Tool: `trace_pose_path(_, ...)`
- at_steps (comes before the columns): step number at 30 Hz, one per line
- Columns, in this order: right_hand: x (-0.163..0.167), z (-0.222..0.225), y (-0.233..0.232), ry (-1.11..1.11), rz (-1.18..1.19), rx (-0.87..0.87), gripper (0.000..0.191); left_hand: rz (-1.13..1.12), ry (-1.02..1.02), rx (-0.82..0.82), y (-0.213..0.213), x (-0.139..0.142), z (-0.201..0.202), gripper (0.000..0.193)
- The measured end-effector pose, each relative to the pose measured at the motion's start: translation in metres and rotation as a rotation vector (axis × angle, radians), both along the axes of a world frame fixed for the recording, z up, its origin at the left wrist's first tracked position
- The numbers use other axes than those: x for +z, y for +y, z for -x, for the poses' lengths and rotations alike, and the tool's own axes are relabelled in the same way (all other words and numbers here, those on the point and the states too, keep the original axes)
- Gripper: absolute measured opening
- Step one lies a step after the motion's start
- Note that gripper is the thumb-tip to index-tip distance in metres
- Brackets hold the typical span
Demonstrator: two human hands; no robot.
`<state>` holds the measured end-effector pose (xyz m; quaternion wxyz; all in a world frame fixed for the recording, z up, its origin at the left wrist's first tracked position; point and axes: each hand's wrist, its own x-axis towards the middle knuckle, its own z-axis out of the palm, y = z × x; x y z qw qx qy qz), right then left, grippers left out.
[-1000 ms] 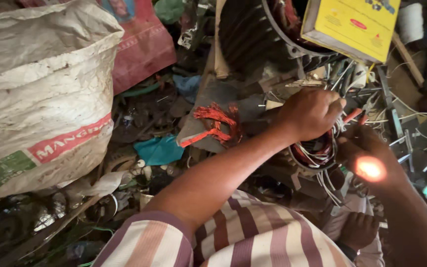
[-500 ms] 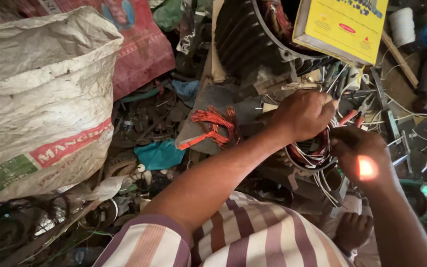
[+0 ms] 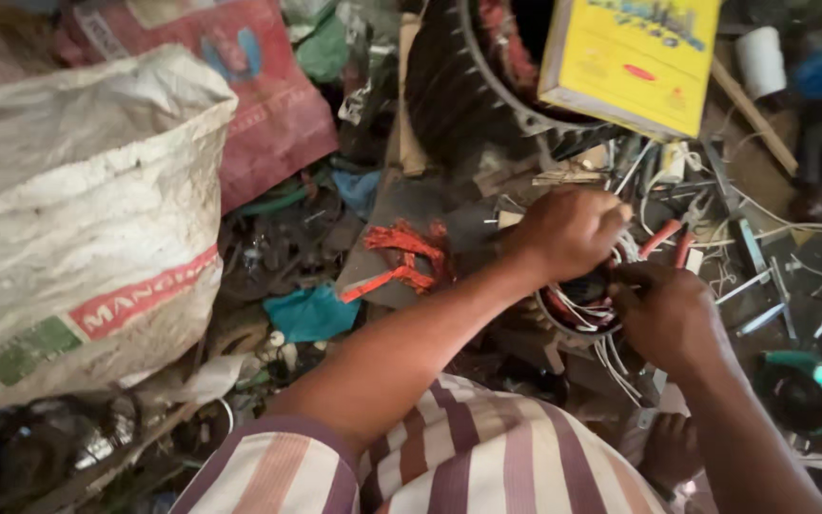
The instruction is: The person winds insulated copper wire by hand into the slots of a small electric motor armature, pressing and arranging the coils and occasionally using a small light to see inside the housing. A second person nearby works on a green motor component at the cluttered workbench.
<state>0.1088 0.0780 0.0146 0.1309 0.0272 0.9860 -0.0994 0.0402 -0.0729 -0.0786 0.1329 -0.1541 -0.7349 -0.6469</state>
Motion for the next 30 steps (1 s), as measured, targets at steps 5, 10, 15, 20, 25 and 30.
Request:
trace_pose_path(5,0.007,-0.01,-0.012,0.036,0.069,-0.024,0.038,0.021,0.002,-0.068,-0.008,0.01,-0.001,0.039)
trace_pose_path(10,0.01,-0.039,0.011,0.476,0.262,0.278,0.029,0.267,0.112,-0.131,-0.012,0.045,-0.025,0.026)
trace_pose_path(15,-0.003,-0.048,0.091,0.434,0.457,-0.182,0.028,0.423,0.107,-0.079,-0.006,0.077,-0.073,0.021)
trace_pose_path(20,-0.054,-0.043,0.143,0.218,0.267,-0.407,0.03,0.447,0.428,0.03,0.006,0.083,-0.08,0.013)
trace_pose_path(25,-0.123,-0.055,0.191,0.124,0.025,-0.586,0.041,0.555,0.257,-0.056,0.022,0.069,-0.073,0.017)
trace_pose_path(30,-0.183,-0.035,0.243,-0.191,-0.062,-0.598,0.066,0.633,0.213,-0.027,0.03,0.061,-0.077,0.018)
